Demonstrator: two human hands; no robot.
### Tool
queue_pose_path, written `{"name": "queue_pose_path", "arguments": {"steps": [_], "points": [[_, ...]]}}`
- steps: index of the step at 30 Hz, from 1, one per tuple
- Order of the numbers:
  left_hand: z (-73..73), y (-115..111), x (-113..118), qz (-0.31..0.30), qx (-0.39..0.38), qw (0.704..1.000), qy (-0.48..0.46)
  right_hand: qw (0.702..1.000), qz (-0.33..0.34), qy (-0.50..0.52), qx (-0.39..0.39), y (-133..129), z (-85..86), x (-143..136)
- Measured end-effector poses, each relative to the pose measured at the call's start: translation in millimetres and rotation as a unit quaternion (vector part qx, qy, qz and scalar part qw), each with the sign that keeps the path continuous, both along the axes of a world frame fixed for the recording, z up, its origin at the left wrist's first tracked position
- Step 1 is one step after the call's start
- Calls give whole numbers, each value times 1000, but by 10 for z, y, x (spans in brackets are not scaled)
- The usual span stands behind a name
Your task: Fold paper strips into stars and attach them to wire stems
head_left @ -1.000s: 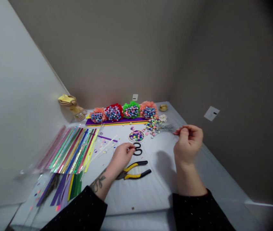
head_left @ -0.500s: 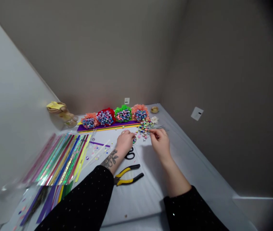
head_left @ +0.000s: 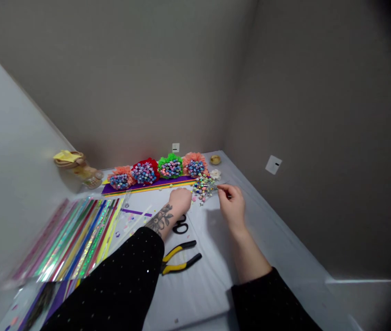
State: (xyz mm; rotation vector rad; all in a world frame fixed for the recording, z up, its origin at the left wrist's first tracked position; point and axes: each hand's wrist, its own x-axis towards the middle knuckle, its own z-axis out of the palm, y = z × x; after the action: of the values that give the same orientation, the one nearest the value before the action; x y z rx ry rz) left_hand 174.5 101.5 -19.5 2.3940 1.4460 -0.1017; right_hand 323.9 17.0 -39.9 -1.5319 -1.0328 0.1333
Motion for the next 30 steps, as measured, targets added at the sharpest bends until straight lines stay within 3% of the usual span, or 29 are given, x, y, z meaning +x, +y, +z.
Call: {"name": "queue_pose_path", "arguments": {"steps": [4, 7, 10, 13, 16, 19, 26, 30], "points": [[25, 32, -22, 48, -44, 992, -106, 1000, 3, -4, -1, 5, -8, -2], [65, 11, -182, 92, -86, 964, -232, 1000, 21, -11, -1, 11, 1, -35], [68, -124, -456, 141, -150, 903, -377, 998, 63, -22, -11, -6, 3, -155], [14, -350, -781, 200, -233, 811, -498, 982, 177, -55, -43, -67, -9, -392], [-54, -549, -1071, 246, -301, 717, -579, 945, 307, -69, -85, -148, 11, -697], [-91, -648, -1264, 273, -345, 648, -622, 924, 360, -37, -127, -194, 93, -968], [-86, -707, -1408, 306, -406, 542, -669, 936, 330, -18, -120, -215, 196, -1313], [-71, -756, -1410, 296, -411, 521, -687, 933, 340, 14, -116, -271, 164, -1367]]}}
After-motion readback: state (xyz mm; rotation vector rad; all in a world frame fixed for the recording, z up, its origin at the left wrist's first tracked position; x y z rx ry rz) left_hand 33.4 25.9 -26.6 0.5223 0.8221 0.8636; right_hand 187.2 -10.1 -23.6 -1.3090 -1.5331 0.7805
